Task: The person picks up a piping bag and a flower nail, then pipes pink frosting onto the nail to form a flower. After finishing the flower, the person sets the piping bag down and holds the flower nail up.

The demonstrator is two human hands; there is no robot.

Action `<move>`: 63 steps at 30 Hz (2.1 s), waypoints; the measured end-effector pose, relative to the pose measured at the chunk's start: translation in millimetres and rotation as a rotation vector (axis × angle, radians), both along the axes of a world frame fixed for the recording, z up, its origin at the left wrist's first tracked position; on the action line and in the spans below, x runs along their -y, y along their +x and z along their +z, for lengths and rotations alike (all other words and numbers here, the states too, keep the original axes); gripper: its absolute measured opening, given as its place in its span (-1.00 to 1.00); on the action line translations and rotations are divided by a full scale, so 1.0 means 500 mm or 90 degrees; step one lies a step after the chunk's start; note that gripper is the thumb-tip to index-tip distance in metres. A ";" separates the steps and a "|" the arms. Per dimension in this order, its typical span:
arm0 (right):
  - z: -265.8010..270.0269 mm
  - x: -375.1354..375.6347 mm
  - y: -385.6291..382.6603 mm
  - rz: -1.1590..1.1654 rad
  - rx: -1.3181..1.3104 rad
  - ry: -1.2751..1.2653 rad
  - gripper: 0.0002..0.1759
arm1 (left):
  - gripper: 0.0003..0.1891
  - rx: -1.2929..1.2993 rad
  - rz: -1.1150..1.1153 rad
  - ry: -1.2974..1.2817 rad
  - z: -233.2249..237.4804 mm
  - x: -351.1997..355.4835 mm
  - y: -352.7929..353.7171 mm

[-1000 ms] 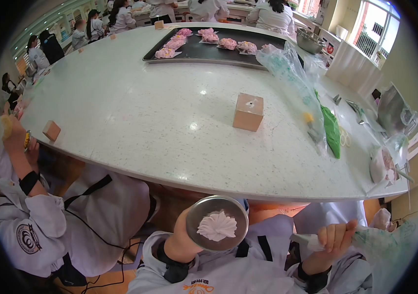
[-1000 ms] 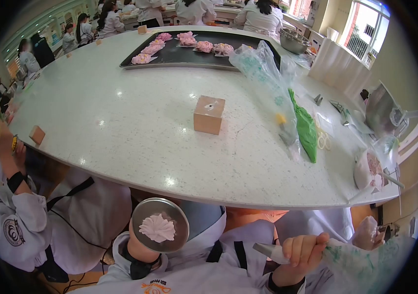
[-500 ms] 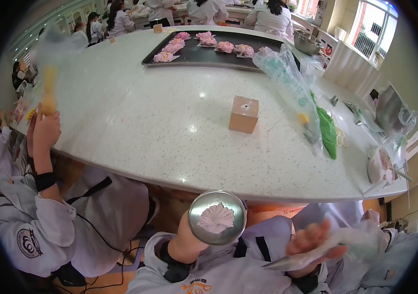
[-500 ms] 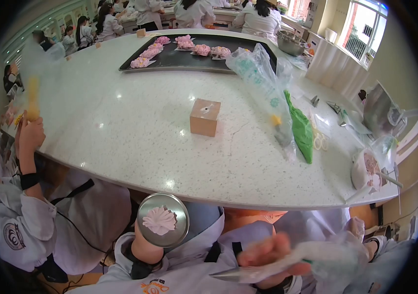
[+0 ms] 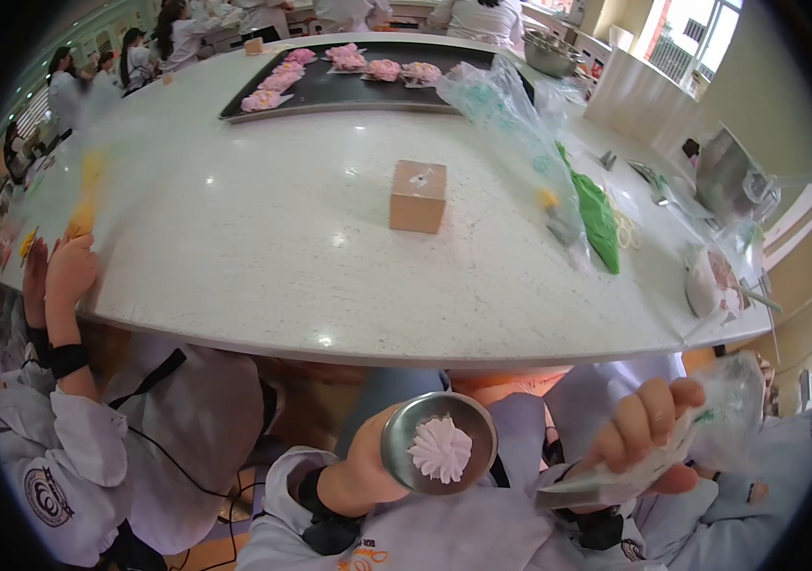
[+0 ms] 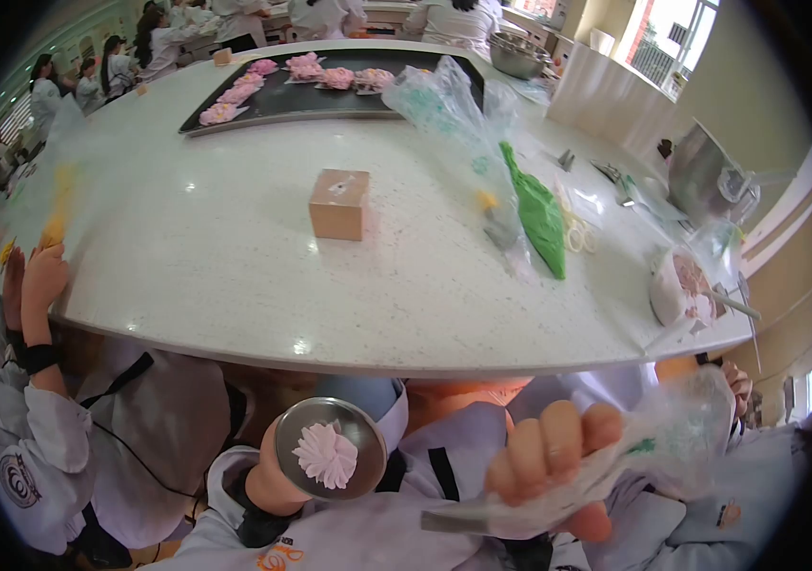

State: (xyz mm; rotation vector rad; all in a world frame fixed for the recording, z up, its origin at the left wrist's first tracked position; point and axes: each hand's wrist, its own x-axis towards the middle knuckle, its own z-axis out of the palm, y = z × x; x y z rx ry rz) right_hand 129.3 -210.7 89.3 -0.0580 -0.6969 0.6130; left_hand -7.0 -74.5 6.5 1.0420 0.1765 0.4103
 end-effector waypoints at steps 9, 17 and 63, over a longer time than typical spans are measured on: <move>0.046 -0.007 0.031 -0.047 0.293 -0.009 -0.82 | -0.48 0.010 -0.095 0.453 0.004 0.013 0.011; 0.061 -0.026 0.022 -0.043 0.381 -0.088 -0.72 | -0.56 0.250 -0.022 0.490 0.020 0.010 0.050; 0.078 -0.030 0.002 0.015 0.391 -0.145 -0.73 | -0.69 0.227 -0.021 0.426 0.041 0.019 0.048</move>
